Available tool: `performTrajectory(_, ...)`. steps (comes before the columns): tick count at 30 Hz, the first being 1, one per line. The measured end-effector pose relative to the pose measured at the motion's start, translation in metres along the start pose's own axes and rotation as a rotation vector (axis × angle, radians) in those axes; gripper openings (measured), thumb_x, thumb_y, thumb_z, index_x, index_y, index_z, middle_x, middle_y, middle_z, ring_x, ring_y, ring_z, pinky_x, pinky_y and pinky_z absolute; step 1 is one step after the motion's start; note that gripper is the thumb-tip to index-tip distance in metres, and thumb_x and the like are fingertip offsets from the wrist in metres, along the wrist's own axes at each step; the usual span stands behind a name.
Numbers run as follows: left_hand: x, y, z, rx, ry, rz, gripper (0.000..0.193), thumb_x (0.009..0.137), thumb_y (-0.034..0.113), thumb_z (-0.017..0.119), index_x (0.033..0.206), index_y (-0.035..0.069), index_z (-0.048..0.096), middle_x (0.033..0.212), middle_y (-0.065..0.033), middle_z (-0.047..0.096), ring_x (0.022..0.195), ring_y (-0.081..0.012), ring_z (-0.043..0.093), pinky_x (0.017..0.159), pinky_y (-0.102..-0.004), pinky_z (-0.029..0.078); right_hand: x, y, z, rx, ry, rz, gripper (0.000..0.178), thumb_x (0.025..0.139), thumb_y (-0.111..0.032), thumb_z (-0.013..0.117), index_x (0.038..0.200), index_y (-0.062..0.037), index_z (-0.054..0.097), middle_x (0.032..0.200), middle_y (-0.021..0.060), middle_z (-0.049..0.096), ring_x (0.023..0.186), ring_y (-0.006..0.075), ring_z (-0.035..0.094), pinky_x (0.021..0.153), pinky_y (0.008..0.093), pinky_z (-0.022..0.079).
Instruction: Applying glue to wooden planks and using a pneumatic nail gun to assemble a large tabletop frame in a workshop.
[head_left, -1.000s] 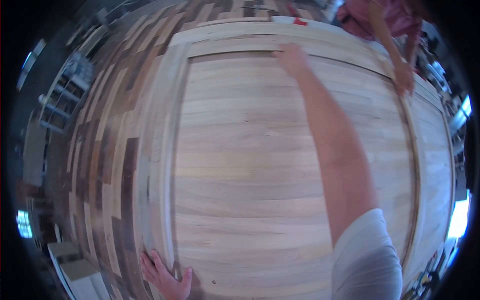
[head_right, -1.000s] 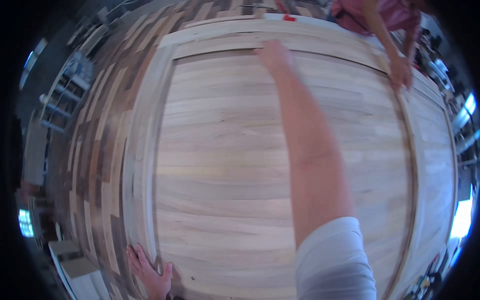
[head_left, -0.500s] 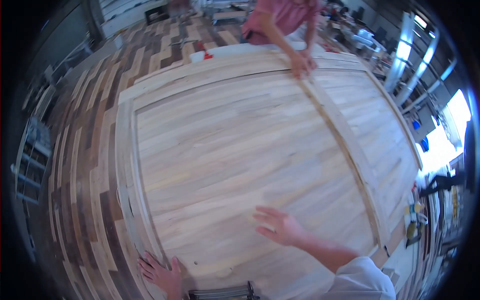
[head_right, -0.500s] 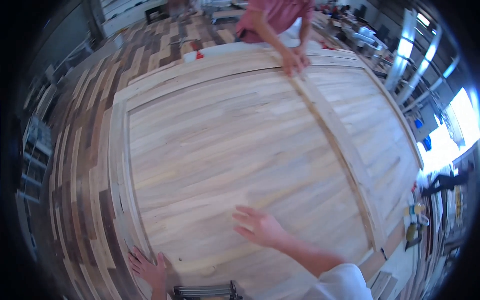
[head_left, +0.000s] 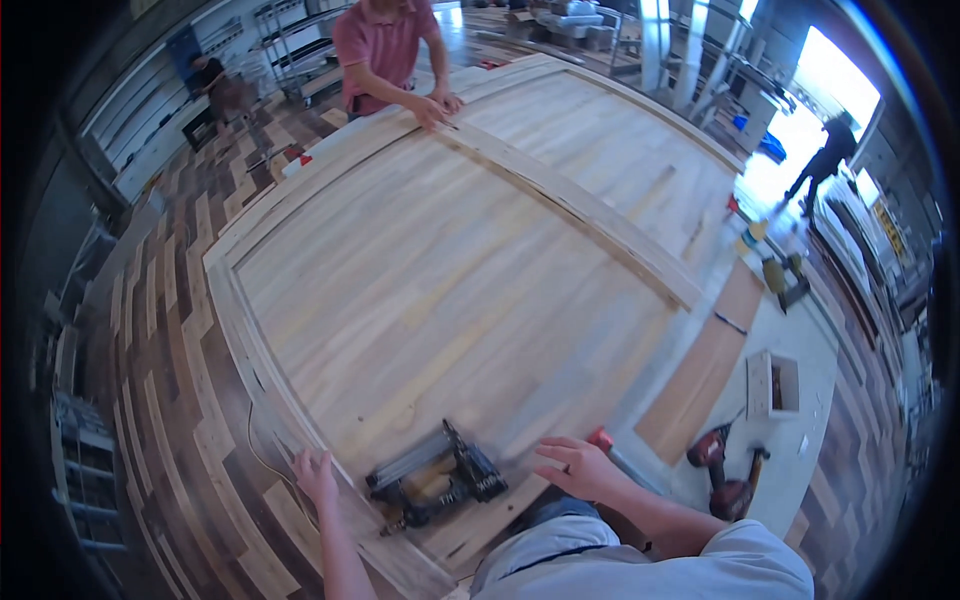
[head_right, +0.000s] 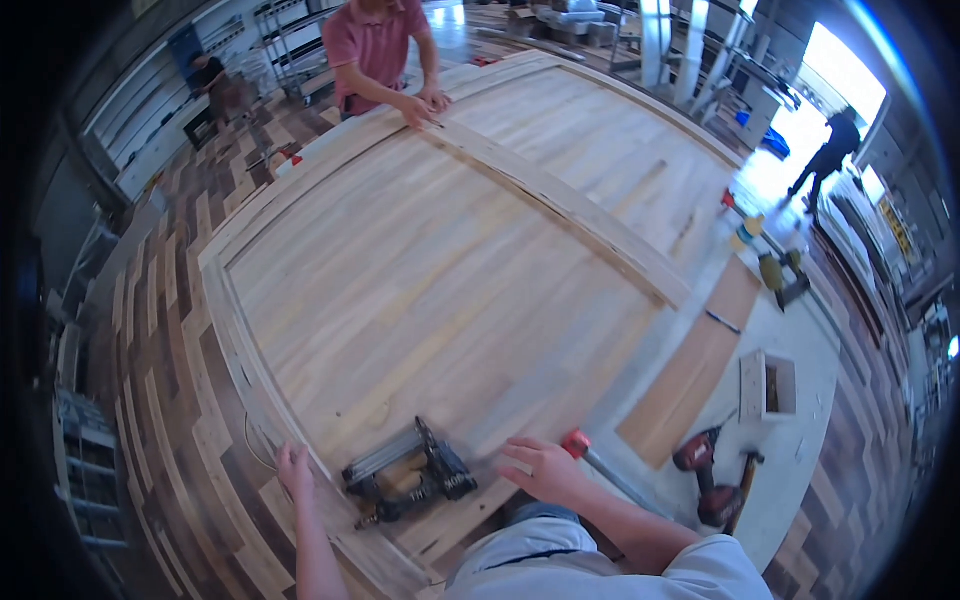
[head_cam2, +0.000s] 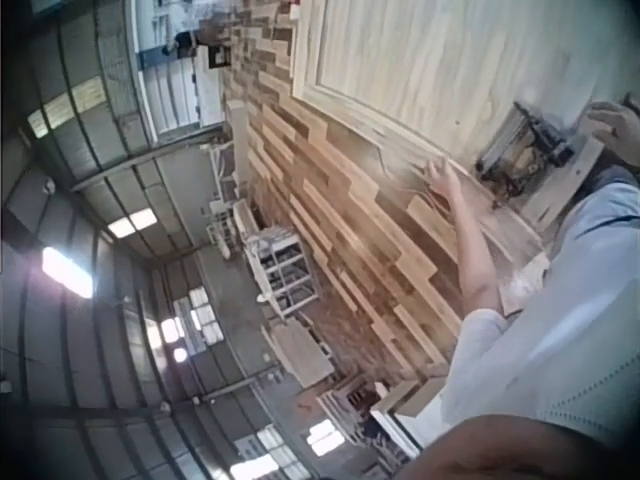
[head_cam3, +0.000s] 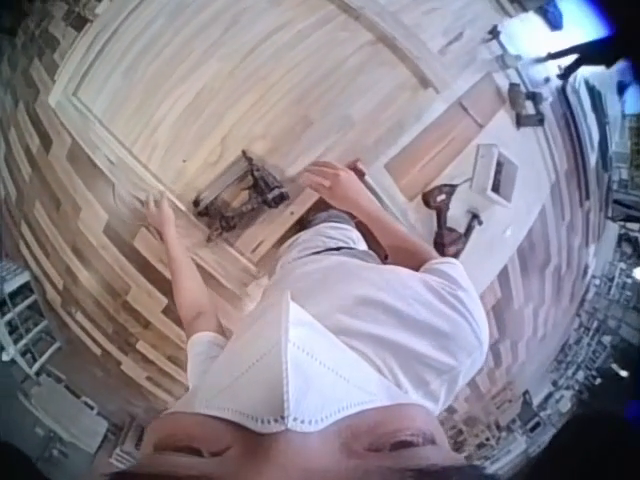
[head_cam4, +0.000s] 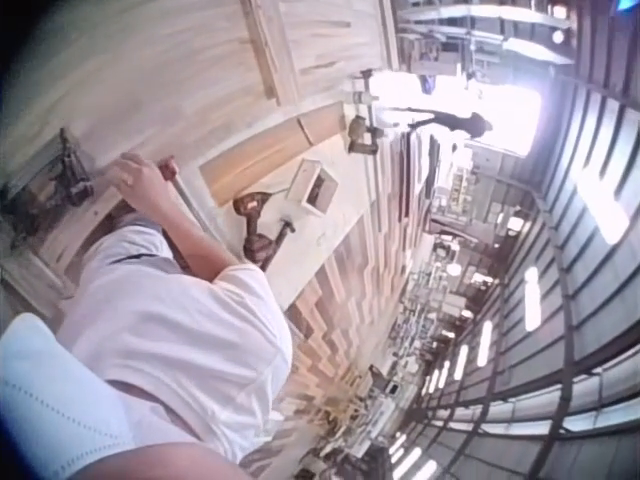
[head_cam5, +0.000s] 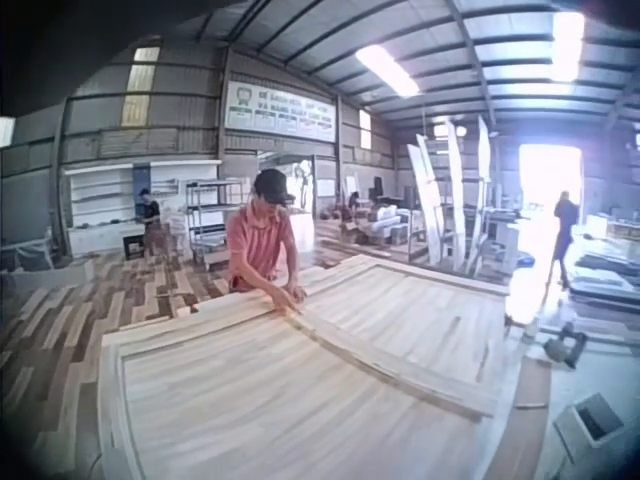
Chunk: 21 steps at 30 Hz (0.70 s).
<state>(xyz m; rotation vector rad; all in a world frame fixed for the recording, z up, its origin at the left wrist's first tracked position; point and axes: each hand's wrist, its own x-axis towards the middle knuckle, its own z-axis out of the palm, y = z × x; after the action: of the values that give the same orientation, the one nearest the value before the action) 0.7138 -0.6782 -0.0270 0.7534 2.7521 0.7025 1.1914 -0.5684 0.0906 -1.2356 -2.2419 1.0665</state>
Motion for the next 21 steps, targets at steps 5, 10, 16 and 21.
performTrajectory(5, -0.088, 0.007, -0.021, -0.518, -0.303, 0.223, 0.046, 0.086, 0.024, 0.07, 0.122, -0.002, 0.059, 0.128, -0.0173, 0.057, 0.12, -0.0288, 0.052, 0.104, -0.0367, 0.038, -0.08, 0.0, 0.004, 0.02, 0.104, 0.187, 0.033, 0.087, -0.031, 0.069, 0.107, -0.0048, 0.07, 0.116, 0.0152, 0.065, 0.103, 0.0324, 0.063, 0.089, 0.0386, 0.052)
performTrajectory(10, -0.14, 0.019, -0.014, -0.042, -0.236, 0.578, 0.046, 0.083, 0.024, 0.07, 0.123, 0.002, 0.059, 0.129, -0.0219, 0.055, 0.13, -0.0394, 0.042, 0.109, -0.0439, 0.033, -0.136, 0.005, 0.022, 0.045, 0.056, 0.277, 0.033, 0.088, -0.031, 0.067, 0.107, -0.0051, 0.07, 0.114, 0.0152, 0.066, 0.101, 0.0324, 0.065, 0.088, 0.0379, 0.053)
performTrajectory(16, -0.158, -0.001, 0.006, -0.046, -0.135, 0.557, 0.041, 0.087, 0.014, 0.06, 0.126, 0.002, 0.057, 0.142, -0.0241, 0.043, 0.133, -0.0409, 0.039, 0.111, -0.0454, 0.032, -0.174, 0.018, 0.034, 0.033, -0.154, 0.347, 0.041, 0.088, -0.038, 0.062, 0.113, -0.0049, 0.068, 0.117, 0.0149, 0.064, 0.108, 0.0338, 0.061, 0.094, 0.0411, 0.049)
performTrajectory(21, -0.172, -0.006, 0.006, -0.068, -0.147, 0.653, 0.031, 0.091, 0.008, 0.046, 0.113, -0.008, 0.061, 0.139, -0.0258, 0.046, 0.13, -0.0419, 0.041, 0.11, -0.0465, 0.032, -0.205, 0.041, 0.027, 0.067, -0.025, 0.381, 0.039, 0.089, -0.038, 0.061, 0.102, -0.0034, 0.071, 0.111, 0.0146, 0.067, 0.102, 0.0331, 0.063, 0.09, 0.0402, 0.05)
